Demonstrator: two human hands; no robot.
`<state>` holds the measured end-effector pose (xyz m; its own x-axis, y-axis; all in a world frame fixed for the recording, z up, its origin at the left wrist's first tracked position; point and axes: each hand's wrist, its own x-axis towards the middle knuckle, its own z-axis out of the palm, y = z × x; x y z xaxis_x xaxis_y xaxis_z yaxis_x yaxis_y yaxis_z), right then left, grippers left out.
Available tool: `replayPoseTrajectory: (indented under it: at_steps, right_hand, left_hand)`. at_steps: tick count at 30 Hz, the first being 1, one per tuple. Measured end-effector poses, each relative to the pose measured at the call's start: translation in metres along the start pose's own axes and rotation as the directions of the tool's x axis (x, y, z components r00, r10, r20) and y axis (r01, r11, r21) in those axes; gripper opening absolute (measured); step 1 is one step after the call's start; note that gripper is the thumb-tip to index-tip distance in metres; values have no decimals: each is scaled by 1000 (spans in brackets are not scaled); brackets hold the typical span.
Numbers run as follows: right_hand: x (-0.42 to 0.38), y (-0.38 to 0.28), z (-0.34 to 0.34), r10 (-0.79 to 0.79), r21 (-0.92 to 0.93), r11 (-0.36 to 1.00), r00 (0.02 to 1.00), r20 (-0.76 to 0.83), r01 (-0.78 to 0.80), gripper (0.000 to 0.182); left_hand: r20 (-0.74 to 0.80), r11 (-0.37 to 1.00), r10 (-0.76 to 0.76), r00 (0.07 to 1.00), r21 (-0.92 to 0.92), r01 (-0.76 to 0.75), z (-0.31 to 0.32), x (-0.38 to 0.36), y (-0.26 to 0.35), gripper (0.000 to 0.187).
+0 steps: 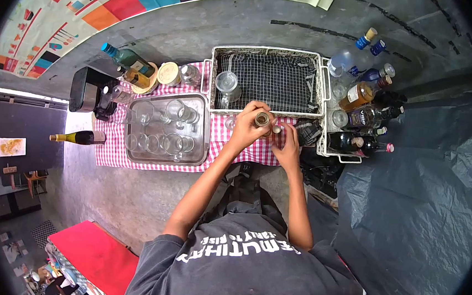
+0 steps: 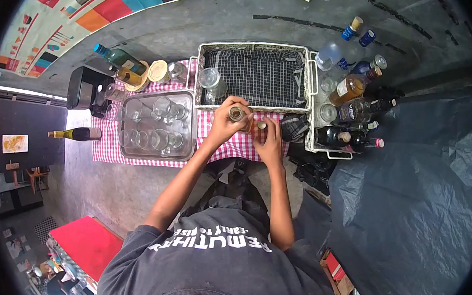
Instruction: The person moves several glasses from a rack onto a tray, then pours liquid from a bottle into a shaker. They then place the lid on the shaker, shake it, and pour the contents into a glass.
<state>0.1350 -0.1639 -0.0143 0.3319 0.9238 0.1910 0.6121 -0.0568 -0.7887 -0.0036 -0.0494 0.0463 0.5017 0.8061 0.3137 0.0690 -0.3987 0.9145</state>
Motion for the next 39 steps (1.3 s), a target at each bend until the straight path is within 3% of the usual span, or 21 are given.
replayPoseTrajectory:
  at_steps: [2, 6, 9, 15, 17, 19, 21, 26, 29, 31, 33, 35, 37, 39]
  right_hand:
    - [1, -10, -8, -12, 109, 994, 995, 99, 1, 77]
    - [11, -29, -8, -59, 127, 991, 995, 78, 49, 85]
    - [21, -29, 0, -32, 172, 985, 995, 92, 16, 88]
    - [29, -37, 6, -104, 142, 986, 990, 91, 90, 89]
    - [31, -47, 4, -38, 201, 980, 990, 135, 11, 88]
    - [30, -48, 6, -65, 203, 979, 988, 137, 36, 88]
    - [30, -51, 9, 35, 304, 949, 985, 169, -86, 89]
    - [30, -48, 15, 67, 324, 938, 983, 171, -121, 89]
    - [27, -46, 18, 60, 328, 940, 991, 123, -98, 90]
    - [27, -48, 17, 95, 366, 920, 985, 143, -142, 94]
    - [26, -50, 17, -7, 316, 949, 999, 42, -7, 96]
    - [28, -49, 15, -4, 325, 946, 999, 43, -10, 98]
    - [30, -68, 5, -82, 261, 962, 996, -21, 84, 101]
    - [31, -90, -7, -53, 315, 947, 997, -58, 68, 91]
  left_hand:
    - [-17, 1000, 3, 1000, -4, -4, 1, 0, 1, 15]
    - [-70, 998, 13, 997, 57, -9, 0, 0, 2, 48]
    - [-76, 988, 96, 993, 130, -85, -2, 0, 2, 46]
    - [-109, 996, 51, 993, 73, -44, -7, -7, 4, 67]
    - [-123, 996, 54, 991, 75, -44, -10, -13, 1, 72]
    - [-129, 998, 38, 991, 47, -32, -14, -21, 5, 70]
    - [-174, 999, -43, 984, -40, 36, -15, -30, -3, 63]
    - [-247, 991, -120, 962, -90, 101, -18, -68, -32, 41]
    - [-328, 979, -199, 923, -35, 199, -23, -82, -40, 35]
    - [-388, 967, -130, 912, 152, 203, -25, -88, -49, 30]
    - [-390, 962, -142, 910, 161, 219, -28, -90, -54, 28]
    - [-395, 960, -135, 908, 176, 220, -28, -90, -59, 28]
    - [-385, 962, -139, 912, 168, 217, -28, -87, -55, 29]
    - [-380, 964, -140, 914, 160, 214, -30, -84, -51, 29]
